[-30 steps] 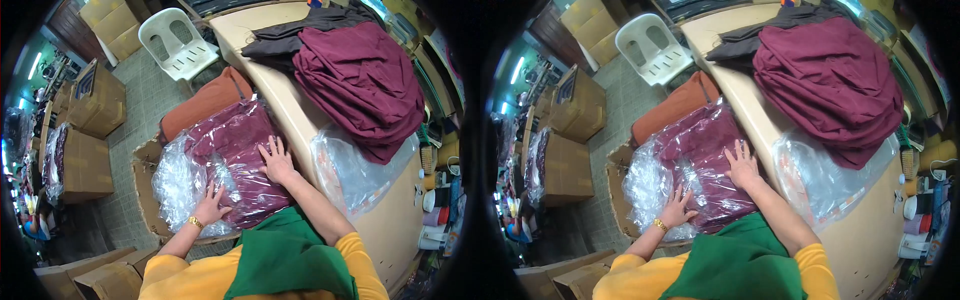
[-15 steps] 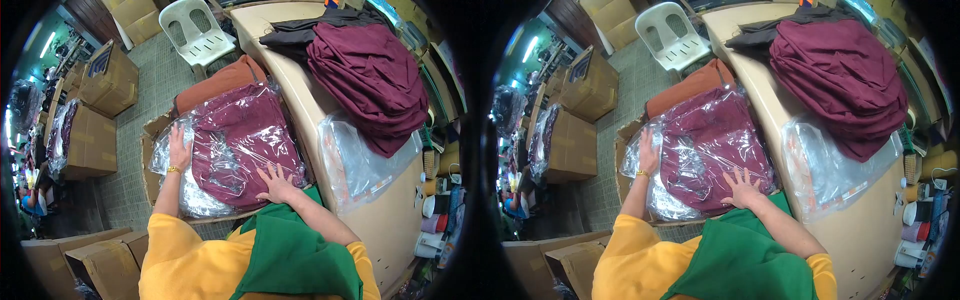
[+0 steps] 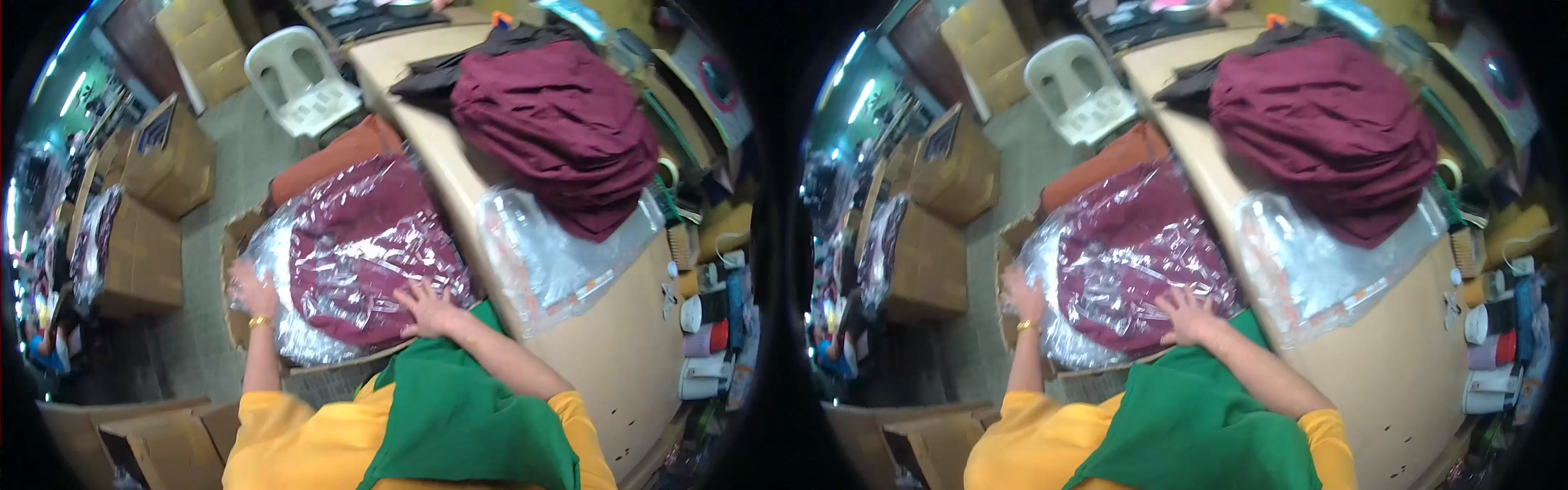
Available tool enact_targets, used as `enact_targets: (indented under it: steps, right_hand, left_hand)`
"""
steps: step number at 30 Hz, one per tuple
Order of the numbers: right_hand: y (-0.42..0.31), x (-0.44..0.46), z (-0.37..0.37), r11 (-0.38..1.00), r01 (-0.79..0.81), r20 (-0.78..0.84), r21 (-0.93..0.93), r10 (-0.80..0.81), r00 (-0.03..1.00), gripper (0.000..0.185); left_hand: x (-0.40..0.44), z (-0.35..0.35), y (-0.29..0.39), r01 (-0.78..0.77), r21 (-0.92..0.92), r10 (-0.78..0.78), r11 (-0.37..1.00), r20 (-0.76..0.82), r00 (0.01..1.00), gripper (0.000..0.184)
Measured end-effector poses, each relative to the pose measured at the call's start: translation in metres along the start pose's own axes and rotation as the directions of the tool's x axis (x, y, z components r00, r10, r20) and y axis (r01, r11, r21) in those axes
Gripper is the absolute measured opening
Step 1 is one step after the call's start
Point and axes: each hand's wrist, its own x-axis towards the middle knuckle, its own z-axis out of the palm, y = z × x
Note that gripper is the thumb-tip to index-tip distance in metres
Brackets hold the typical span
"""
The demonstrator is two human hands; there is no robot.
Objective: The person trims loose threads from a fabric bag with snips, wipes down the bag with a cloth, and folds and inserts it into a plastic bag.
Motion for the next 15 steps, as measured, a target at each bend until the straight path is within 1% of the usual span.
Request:
enact_targets:
  steps: [2, 3, 4, 5, 6, 8, 10, 11, 12, 13, 14, 15]
  right_hand:
    - [0.000, -0.029, -0.016, 0.995, 0.098, -0.008, 0.006, -0.098, 0.995, 0.085]
    - [0.000, -0.047, -0.024, 0.989, 0.150, -0.030, 0.020, -0.149, 0.988, 0.077]
    - [0.003, -0.069, -0.030, 0.968, 0.245, -0.102, 0.060, -0.239, 0.966, 0.075]
    - [0.006, -0.091, -0.036, 0.931, 0.340, -0.170, 0.133, -0.317, 0.933, 0.073]
    - [0.013, -0.114, -0.040, 0.870, 0.448, -0.254, 0.205, -0.395, 0.883, 0.073]
    - [0.021, -0.168, -0.056, 0.775, 0.518, -0.350, 0.361, -0.402, 0.846, 0.069]
    - [0.040, -0.215, -0.057, 0.766, 0.451, -0.453, 0.457, -0.236, 0.860, 0.064]
    - [0.054, -0.231, -0.047, 0.768, 0.431, -0.552, 0.474, -0.123, 0.825, 0.060]
    - [0.064, -0.251, -0.039, 0.750, 0.347, -0.585, 0.563, 0.065, 0.808, 0.059]
    - [0.083, -0.262, -0.024, 0.740, 0.300, -0.609, 0.603, 0.183, 0.772, 0.056]
    - [0.097, -0.268, -0.005, 0.675, 0.337, -0.662, 0.656, 0.300, 0.687, 0.053]
    - [0.102, -0.282, -0.002, 0.694, 0.285, -0.660, 0.661, 0.357, 0.661, 0.051]
  left_hand:
    - [0.026, -0.045, 0.031, -0.051, -0.185, -0.005, 0.981, -0.289, 0.957, 0.060]
    - [0.036, -0.069, 0.055, -0.093, -0.212, 0.024, 0.973, -0.304, 0.952, 0.060]
    - [0.043, -0.094, 0.081, -0.277, -0.300, 0.154, 0.913, -0.376, 0.914, 0.053]
    - [0.046, -0.117, 0.110, -0.449, -0.367, 0.263, 0.815, -0.455, 0.851, 0.046]
    - [0.044, -0.139, 0.150, -0.576, -0.422, 0.313, 0.701, -0.543, 0.779, 0.036]
    - [0.031, -0.187, 0.232, -0.725, -0.550, 0.416, 0.414, -0.595, 0.688, 0.032]
    - [0.012, -0.233, 0.305, -0.814, -0.534, 0.488, 0.230, -0.660, 0.571, 0.029]
    - [0.008, -0.249, 0.336, -0.839, -0.532, 0.523, 0.115, -0.685, 0.506, 0.029]
    - [0.006, -0.263, 0.366, -0.851, -0.525, 0.549, 0.002, -0.711, 0.439, 0.028]
    - [0.003, -0.276, 0.395, -0.851, -0.522, 0.536, -0.057, -0.735, 0.415, 0.030]
    - [0.001, -0.287, 0.424, -0.848, -0.517, 0.520, -0.116, -0.759, 0.391, 0.031]
    - [0.001, -0.297, 0.449, -0.854, -0.511, 0.529, -0.103, -0.755, 0.387, 0.034]
